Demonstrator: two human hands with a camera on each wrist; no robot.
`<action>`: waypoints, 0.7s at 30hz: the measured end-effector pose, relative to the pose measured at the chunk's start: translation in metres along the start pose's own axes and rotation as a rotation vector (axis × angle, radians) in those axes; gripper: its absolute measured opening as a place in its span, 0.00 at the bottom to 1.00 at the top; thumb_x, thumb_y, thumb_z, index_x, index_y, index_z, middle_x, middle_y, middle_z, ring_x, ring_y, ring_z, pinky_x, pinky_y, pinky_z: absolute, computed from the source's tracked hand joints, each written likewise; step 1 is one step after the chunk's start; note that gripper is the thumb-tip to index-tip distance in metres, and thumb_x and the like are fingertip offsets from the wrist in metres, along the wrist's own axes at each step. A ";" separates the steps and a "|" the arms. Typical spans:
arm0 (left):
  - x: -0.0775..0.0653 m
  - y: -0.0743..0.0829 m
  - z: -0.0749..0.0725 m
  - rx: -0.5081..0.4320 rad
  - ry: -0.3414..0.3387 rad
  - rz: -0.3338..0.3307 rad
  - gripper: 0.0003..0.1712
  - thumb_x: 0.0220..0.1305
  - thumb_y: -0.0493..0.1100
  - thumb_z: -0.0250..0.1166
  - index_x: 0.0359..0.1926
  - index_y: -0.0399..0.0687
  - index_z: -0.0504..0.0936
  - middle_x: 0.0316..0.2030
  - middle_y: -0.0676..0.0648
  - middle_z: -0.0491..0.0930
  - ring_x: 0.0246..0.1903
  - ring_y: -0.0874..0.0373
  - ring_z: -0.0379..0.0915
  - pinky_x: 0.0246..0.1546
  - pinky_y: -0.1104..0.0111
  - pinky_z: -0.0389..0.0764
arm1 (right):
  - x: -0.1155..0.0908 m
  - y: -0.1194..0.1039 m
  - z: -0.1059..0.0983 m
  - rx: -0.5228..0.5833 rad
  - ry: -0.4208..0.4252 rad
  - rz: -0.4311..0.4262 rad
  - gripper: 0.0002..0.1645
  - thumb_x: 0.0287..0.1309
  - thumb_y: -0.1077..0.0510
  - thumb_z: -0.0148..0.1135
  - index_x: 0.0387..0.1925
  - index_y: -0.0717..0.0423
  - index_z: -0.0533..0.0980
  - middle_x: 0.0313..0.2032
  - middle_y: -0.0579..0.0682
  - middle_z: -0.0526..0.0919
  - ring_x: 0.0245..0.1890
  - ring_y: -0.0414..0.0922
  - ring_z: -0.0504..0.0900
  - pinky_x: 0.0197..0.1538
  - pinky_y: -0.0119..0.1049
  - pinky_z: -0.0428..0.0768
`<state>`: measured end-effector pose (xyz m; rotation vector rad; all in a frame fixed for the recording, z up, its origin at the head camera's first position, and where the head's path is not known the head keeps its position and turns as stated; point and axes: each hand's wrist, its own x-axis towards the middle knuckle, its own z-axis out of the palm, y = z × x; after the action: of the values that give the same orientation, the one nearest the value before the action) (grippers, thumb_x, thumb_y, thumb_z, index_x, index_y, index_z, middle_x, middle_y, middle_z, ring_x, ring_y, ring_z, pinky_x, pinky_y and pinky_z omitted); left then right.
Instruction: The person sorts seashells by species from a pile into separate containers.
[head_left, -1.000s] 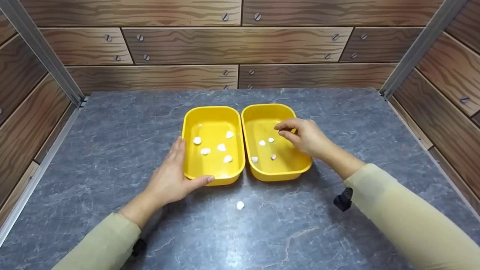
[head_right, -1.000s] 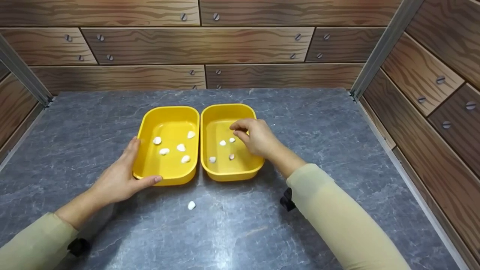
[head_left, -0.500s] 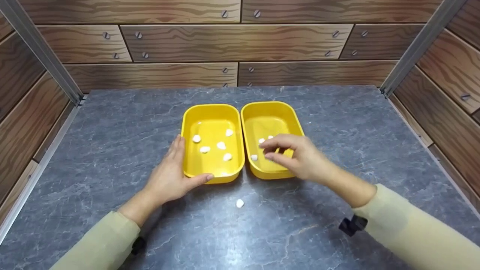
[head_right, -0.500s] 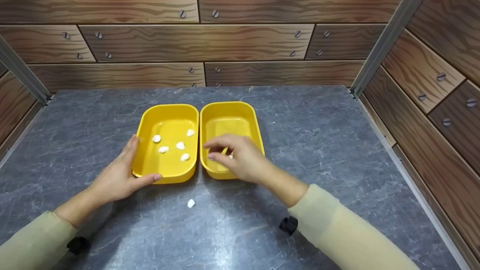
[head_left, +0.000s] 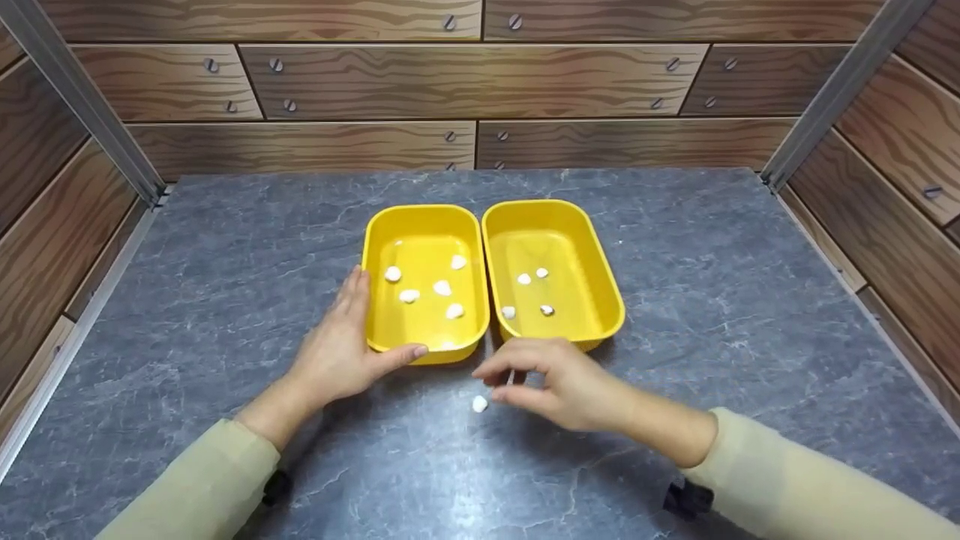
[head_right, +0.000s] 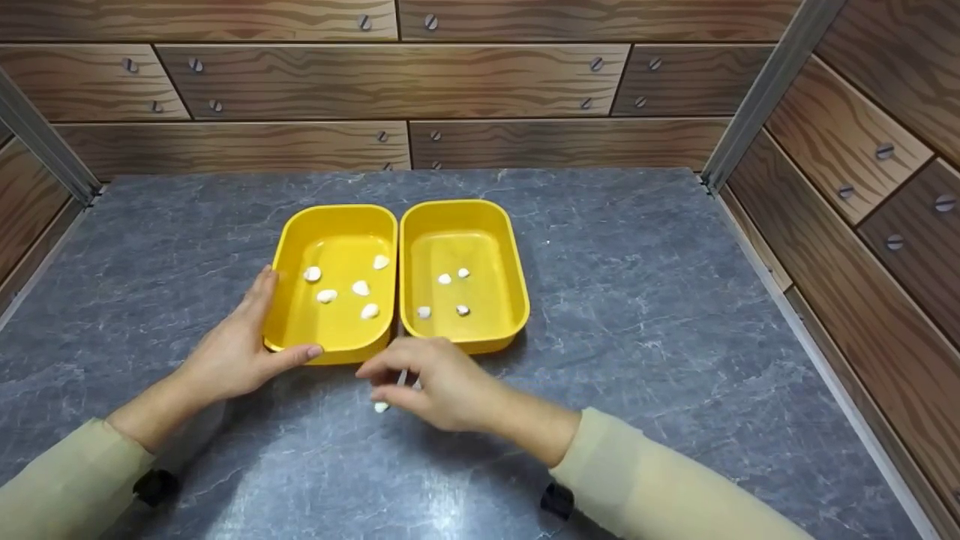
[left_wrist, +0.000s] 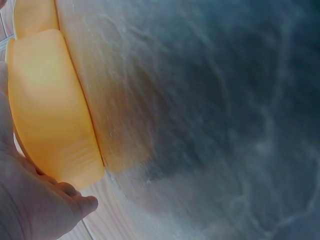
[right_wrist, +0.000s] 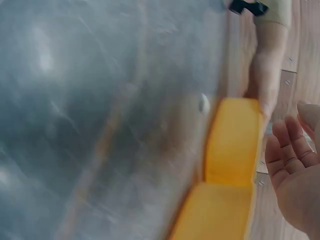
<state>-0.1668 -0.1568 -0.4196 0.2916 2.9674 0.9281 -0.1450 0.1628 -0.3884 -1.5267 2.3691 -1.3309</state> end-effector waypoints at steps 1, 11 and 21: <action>0.000 0.000 0.000 0.000 -0.001 -0.001 0.83 0.52 0.87 0.64 0.85 0.37 0.38 0.85 0.37 0.35 0.82 0.36 0.41 0.75 0.37 0.57 | -0.001 0.002 0.003 -0.006 -0.008 -0.001 0.14 0.70 0.61 0.70 0.55 0.53 0.85 0.46 0.48 0.89 0.45 0.43 0.87 0.50 0.40 0.86; 0.000 0.000 0.000 -0.003 0.001 0.008 0.82 0.52 0.86 0.66 0.85 0.35 0.39 0.85 0.37 0.36 0.82 0.38 0.39 0.76 0.41 0.56 | -0.013 0.026 0.026 0.023 -0.080 0.128 0.13 0.67 0.61 0.73 0.51 0.55 0.86 0.47 0.48 0.89 0.45 0.46 0.86 0.47 0.40 0.86; 0.000 0.000 0.000 0.006 0.006 0.007 0.83 0.52 0.87 0.65 0.85 0.35 0.39 0.84 0.35 0.37 0.82 0.37 0.40 0.76 0.40 0.56 | -0.012 0.040 0.026 0.009 -0.149 0.304 0.18 0.65 0.60 0.75 0.56 0.51 0.86 0.48 0.46 0.86 0.43 0.42 0.83 0.48 0.35 0.84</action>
<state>-0.1673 -0.1569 -0.4198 0.2997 2.9765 0.9228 -0.1564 0.1620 -0.4359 -1.1573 2.3771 -1.1186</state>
